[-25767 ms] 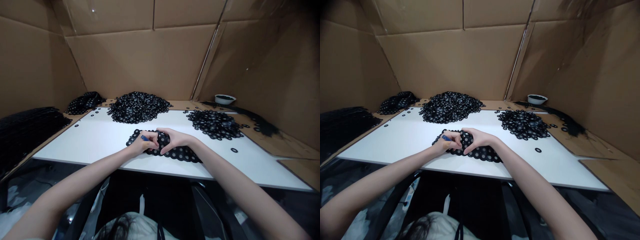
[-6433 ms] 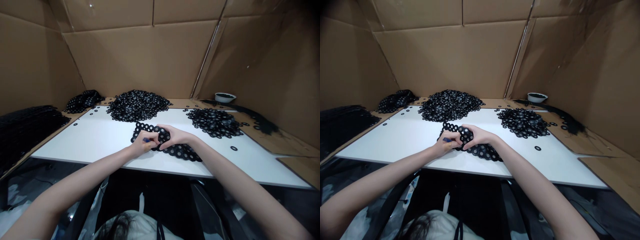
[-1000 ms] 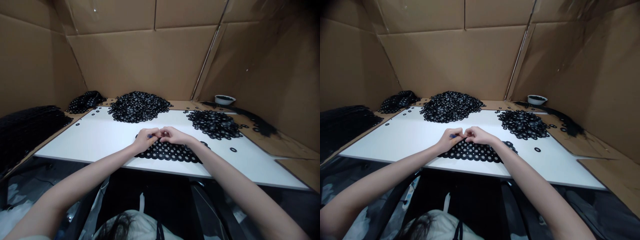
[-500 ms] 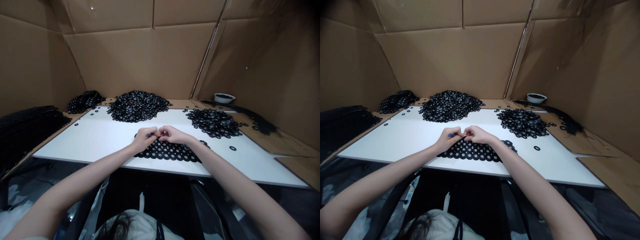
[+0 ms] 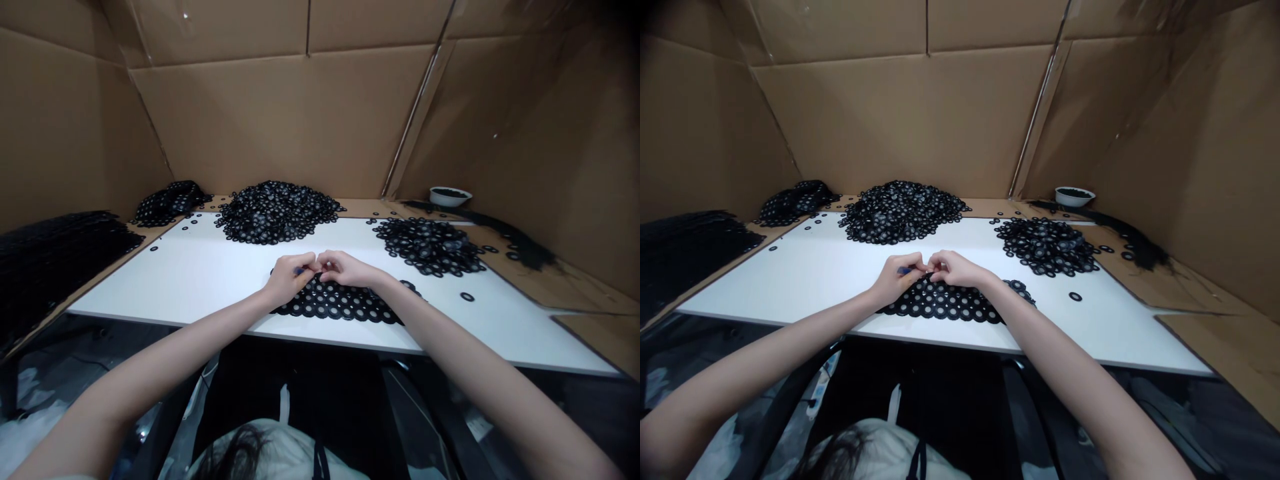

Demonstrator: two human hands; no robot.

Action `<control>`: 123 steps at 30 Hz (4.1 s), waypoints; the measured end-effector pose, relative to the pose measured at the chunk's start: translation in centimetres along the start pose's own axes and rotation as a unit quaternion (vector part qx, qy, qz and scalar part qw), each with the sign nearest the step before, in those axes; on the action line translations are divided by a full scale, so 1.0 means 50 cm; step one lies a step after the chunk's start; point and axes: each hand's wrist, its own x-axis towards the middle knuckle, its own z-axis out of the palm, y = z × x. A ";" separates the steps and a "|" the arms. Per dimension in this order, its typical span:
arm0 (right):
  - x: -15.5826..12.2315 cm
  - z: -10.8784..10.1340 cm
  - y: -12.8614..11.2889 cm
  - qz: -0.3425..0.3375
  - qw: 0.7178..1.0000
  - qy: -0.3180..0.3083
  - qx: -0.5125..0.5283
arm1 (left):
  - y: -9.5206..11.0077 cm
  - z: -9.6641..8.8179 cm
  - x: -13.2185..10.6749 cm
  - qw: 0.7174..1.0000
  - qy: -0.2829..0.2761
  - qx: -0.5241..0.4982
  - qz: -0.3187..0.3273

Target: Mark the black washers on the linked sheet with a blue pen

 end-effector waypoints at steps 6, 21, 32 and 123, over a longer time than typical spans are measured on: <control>0.001 0.000 0.001 0.003 1.000 -0.010 0.010 | 0.000 0.000 0.000 1.000 0.003 0.004 0.006; 0.004 -0.001 0.012 -0.008 1.000 0.010 -0.009 | -0.001 -0.001 0.000 1.000 0.014 0.024 0.007; 0.006 -0.003 0.008 -0.021 0.998 0.023 -0.054 | -0.005 -0.004 0.004 0.998 0.028 0.047 0.004; -0.008 -0.012 -0.011 -0.031 0.999 0.017 0.028 | -0.026 -0.011 0.012 0.996 -0.025 -0.087 -0.015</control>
